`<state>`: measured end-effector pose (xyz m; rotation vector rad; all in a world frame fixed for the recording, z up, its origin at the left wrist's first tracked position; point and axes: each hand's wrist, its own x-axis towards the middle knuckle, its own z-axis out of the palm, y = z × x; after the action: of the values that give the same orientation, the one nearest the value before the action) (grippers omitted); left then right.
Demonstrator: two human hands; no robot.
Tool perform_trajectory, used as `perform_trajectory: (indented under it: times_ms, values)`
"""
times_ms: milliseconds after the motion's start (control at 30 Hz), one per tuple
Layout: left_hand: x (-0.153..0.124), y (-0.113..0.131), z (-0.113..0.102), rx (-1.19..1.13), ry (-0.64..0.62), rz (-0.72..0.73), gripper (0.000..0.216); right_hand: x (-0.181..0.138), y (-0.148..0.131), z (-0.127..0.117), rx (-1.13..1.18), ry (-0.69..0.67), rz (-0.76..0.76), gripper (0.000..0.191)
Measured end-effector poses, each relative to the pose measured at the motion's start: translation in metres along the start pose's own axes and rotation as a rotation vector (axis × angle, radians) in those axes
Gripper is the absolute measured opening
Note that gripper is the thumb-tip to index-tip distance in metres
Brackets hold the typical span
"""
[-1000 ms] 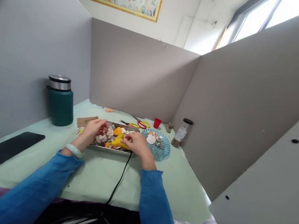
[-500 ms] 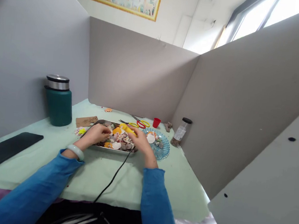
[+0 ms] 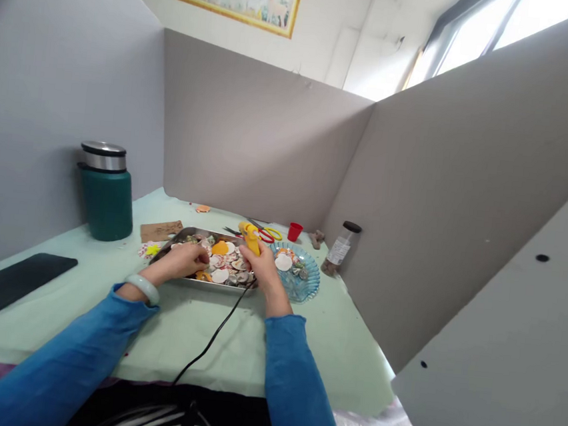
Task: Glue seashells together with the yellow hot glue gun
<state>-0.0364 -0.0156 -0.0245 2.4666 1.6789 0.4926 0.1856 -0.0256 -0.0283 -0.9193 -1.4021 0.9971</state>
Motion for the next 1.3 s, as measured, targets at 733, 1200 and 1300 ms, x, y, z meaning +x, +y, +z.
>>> perform_trajectory:
  times_ms: [733,1200,1300]
  values:
    - [0.000,-0.005,-0.011,0.061,0.121,-0.189,0.029,0.001,0.003,0.002,0.078,0.005,0.019,0.027]
    - [0.005,-0.011,-0.009,-0.081,0.158,-0.085,0.035,0.002,0.005,0.001,0.066,0.005,0.001,0.027]
    - [0.005,-0.014,-0.008,-0.028,0.155,-0.128,0.033,0.002,0.005,0.000,0.076,0.003,0.009,0.029]
